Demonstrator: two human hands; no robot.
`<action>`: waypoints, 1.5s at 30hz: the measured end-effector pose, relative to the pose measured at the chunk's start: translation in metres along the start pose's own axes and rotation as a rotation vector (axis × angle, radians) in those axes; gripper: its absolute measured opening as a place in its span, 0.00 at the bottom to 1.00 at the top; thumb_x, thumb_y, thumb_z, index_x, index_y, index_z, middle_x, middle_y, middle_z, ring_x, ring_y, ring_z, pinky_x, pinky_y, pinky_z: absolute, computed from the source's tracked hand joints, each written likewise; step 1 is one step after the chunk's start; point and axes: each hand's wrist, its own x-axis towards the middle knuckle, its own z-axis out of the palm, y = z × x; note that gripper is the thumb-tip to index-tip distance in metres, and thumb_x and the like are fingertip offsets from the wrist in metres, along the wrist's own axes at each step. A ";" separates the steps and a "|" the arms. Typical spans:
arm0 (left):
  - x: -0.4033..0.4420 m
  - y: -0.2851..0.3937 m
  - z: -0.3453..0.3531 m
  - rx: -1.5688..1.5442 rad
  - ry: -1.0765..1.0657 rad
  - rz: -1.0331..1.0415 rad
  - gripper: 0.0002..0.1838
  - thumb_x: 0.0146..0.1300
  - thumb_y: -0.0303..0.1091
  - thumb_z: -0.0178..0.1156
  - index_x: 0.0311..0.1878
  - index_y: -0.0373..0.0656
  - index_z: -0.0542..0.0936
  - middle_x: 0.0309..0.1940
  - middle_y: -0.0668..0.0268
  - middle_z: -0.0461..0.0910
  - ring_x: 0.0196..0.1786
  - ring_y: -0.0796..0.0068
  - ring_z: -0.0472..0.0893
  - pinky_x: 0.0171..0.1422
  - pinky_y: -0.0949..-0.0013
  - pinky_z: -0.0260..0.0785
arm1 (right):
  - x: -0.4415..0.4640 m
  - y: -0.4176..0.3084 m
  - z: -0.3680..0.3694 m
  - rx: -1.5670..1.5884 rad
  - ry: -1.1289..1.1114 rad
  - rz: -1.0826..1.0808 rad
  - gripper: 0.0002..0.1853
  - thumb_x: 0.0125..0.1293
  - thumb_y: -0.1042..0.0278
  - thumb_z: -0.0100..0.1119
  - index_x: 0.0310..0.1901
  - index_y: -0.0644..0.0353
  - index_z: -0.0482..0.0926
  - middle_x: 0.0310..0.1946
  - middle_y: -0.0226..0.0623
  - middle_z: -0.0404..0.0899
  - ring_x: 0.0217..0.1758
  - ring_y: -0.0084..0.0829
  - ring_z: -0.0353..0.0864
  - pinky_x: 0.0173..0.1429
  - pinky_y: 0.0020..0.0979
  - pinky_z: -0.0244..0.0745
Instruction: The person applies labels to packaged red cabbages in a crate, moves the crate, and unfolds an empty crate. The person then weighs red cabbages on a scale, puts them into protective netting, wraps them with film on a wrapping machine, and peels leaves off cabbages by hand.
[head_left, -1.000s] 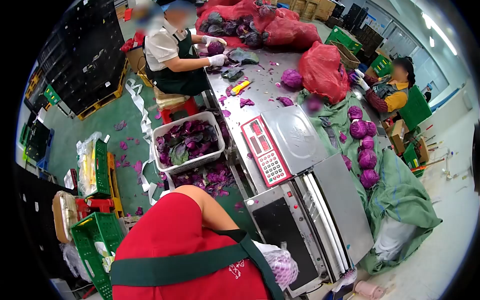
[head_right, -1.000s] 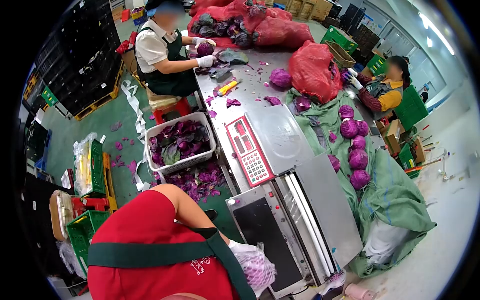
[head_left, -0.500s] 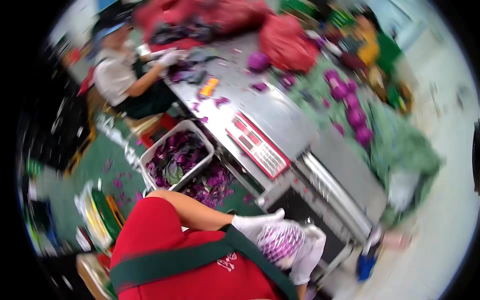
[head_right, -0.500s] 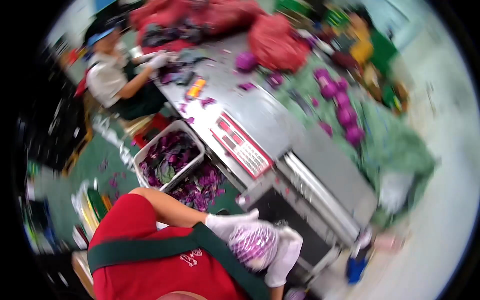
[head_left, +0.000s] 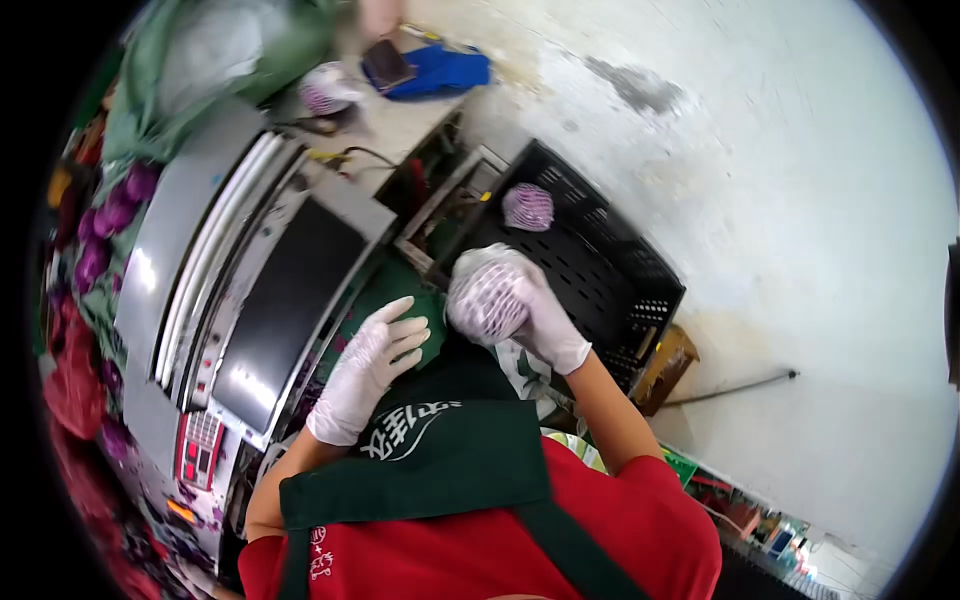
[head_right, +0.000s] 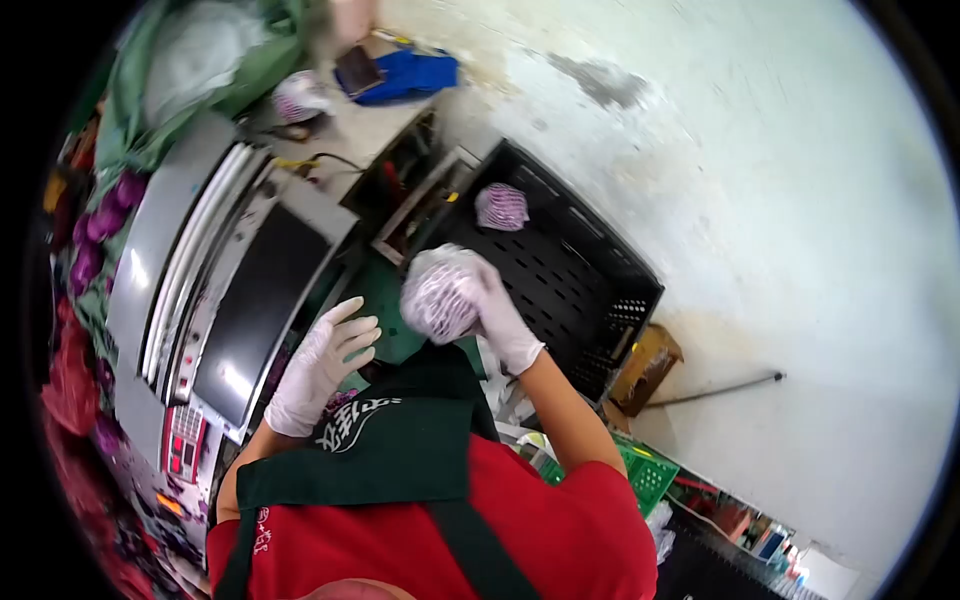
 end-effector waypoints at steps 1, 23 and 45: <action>0.015 -0.004 0.003 -0.032 0.027 -0.032 0.34 0.71 0.55 0.48 0.71 0.40 0.60 0.56 0.55 0.75 0.60 0.64 0.73 0.68 0.61 0.63 | -0.007 -0.004 -0.035 0.039 0.126 0.057 0.31 0.65 0.58 0.57 0.66 0.58 0.59 0.60 0.40 0.68 0.62 0.33 0.72 0.59 0.39 0.76; 0.015 -0.016 -0.014 -0.213 0.459 0.074 0.27 0.75 0.49 0.44 0.69 0.44 0.64 0.55 0.57 0.76 0.59 0.65 0.76 0.67 0.63 0.65 | 0.169 0.040 -0.189 -1.463 0.736 -0.385 0.30 0.62 0.60 0.61 0.62 0.69 0.69 0.58 0.54 0.73 0.64 0.50 0.70 0.71 0.43 0.61; -0.397 0.048 -0.580 0.783 2.237 0.545 0.45 0.50 0.54 0.70 0.69 0.46 0.64 0.58 0.45 0.70 0.63 0.47 0.70 0.65 0.54 0.64 | 0.238 0.082 0.164 -0.537 0.572 0.009 0.30 0.68 0.48 0.40 0.63 0.63 0.70 0.60 0.43 0.73 0.58 0.44 0.75 0.61 0.41 0.73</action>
